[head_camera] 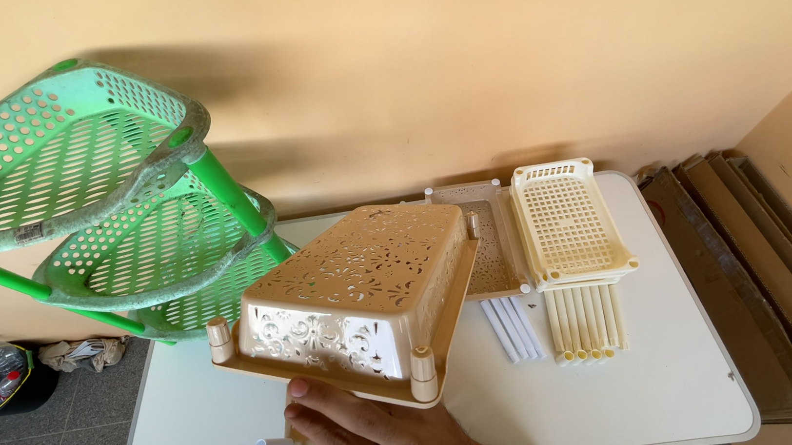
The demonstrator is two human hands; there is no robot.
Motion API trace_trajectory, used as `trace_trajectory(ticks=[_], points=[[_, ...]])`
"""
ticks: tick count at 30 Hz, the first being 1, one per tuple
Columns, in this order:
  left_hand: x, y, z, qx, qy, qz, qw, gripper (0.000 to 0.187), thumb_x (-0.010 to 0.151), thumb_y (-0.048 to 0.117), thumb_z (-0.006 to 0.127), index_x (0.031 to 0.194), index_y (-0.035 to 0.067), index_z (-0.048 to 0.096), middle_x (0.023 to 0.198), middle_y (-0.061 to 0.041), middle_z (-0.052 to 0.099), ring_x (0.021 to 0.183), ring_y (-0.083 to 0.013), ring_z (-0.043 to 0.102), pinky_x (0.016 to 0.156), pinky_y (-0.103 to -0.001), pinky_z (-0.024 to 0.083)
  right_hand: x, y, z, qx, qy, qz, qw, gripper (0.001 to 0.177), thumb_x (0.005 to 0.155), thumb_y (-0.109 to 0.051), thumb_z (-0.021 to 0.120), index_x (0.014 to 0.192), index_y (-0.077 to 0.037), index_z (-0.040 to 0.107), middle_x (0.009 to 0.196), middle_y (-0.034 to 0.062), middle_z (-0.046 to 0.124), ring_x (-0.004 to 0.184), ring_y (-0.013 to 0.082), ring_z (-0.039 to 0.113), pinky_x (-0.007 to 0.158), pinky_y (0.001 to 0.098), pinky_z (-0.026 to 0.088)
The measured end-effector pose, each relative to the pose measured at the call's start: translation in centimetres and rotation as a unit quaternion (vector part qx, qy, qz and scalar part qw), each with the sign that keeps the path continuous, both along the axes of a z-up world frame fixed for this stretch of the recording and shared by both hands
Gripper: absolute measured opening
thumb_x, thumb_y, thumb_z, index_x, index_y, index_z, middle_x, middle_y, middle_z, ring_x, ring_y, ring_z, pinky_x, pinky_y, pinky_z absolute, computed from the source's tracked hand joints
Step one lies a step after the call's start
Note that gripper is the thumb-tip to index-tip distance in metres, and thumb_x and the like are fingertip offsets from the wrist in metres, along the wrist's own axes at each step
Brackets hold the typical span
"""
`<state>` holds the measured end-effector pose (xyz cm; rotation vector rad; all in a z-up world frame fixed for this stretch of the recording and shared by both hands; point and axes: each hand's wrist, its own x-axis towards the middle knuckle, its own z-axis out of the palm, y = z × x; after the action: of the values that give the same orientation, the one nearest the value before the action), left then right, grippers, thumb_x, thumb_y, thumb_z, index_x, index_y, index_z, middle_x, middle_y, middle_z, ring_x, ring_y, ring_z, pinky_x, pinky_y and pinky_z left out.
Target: The person assembles a three-tier plastic storage rack by inserting white plastic poles into the corners of beige trays and stacking them vertically. They handle multiple trays and poles, aligning and securing each layer to form a stable structure.
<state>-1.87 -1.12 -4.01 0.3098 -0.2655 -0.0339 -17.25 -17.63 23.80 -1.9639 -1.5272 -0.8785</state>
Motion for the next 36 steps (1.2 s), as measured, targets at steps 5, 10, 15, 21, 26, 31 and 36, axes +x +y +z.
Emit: trace_trajectory(ticks=[5,10,15,21,26,31,36], points=[[0.6,-0.5,1.0,-0.008,-0.007,0.008,1.000,0.052,0.088,0.035,0.065,0.133,0.009,0.064,0.128,-0.015,0.069,0.116,-0.0306,0.064,0.098,-0.049,0.055,0.3,-0.3,-1.1,0.064,0.076,0.021,0.995,0.044,0.101,-0.029,0.079,0.136,-0.003,0.069,0.153,0.0141,0.051,0.144,0.0229,0.052,0.119,0.0422,0.049],[1.8,-0.5,2.2,-0.025,-0.032,0.050,0.998,0.058,0.086,0.039,0.065,0.137,0.011,0.063,0.132,-0.016,0.068,0.121,-0.0334,0.064,0.101,-0.052,0.055,1.9,-2.3,-2.5,0.211,0.151,-0.019,0.966,0.055,0.089,-0.012,0.087,0.137,-0.001,0.060,0.144,0.0156,0.049,0.135,0.0268,0.058,0.114,0.0386,0.056],[1.6,-0.2,5.3,0.159,0.022,0.276,0.948,0.035,0.099,0.013,0.065,0.131,-0.003,0.067,0.125,-0.018,0.071,0.113,-0.0302,0.067,0.100,-0.048,0.057,4.0,-4.5,-2.7,0.287,0.140,-0.120,0.940,0.078,0.091,-0.008,0.083,0.153,0.000,0.037,0.155,0.0195,0.035,0.133,0.0276,0.055,0.097,0.0275,0.066],[-0.5,-0.9,12.7,0.236,0.110,0.372,0.891,0.030,0.102,-0.006,0.057,0.130,-0.003,0.066,0.117,-0.010,0.073,0.107,-0.0182,0.070,0.101,-0.038,0.059,5.3,-6.2,-1.8,0.320,0.172,-0.123,0.924,0.086,0.092,0.003,0.072,0.162,-0.005,0.024,0.165,0.0208,0.022,0.147,0.0367,0.047,0.108,0.0405,0.058],[-2.6,-1.5,17.3,0.272,0.096,0.409,0.866,0.031,0.102,-0.005,0.053,0.131,-0.002,0.064,0.118,-0.008,0.072,0.110,-0.0173,0.069,0.106,-0.039,0.058,6.4,-7.2,-1.6,0.337,0.197,-0.105,0.915,0.086,0.093,0.006,0.068,0.163,-0.006,0.019,0.170,0.0209,0.019,0.147,0.0341,0.051,0.113,0.0439,0.058],[-4.2,-1.9,19.1,0.348,0.046,0.456,0.818,0.027,0.106,-0.005,0.055,0.132,-0.004,0.064,0.119,-0.013,0.072,0.113,-0.0186,0.069,0.108,-0.038,0.058,7.7,-8.5,-2.4,0.379,0.230,-0.119,0.889,0.082,0.096,0.004,0.066,0.163,-0.003,0.019,0.174,0.0206,0.021,0.148,0.0336,0.049,0.115,0.0452,0.056],[-5.7,-3.1,20.2,0.362,0.029,0.475,0.801,0.040,0.101,-0.001,0.057,0.141,0.000,0.052,0.128,-0.012,0.066,0.117,-0.0166,0.064,0.097,-0.031,0.055,8.8,-10.3,-3.6,0.391,0.259,-0.194,0.862,0.084,0.096,0.001,0.071,0.162,-0.003,0.020,0.167,0.0209,0.034,0.148,0.0290,0.049,0.117,0.0446,0.051]])
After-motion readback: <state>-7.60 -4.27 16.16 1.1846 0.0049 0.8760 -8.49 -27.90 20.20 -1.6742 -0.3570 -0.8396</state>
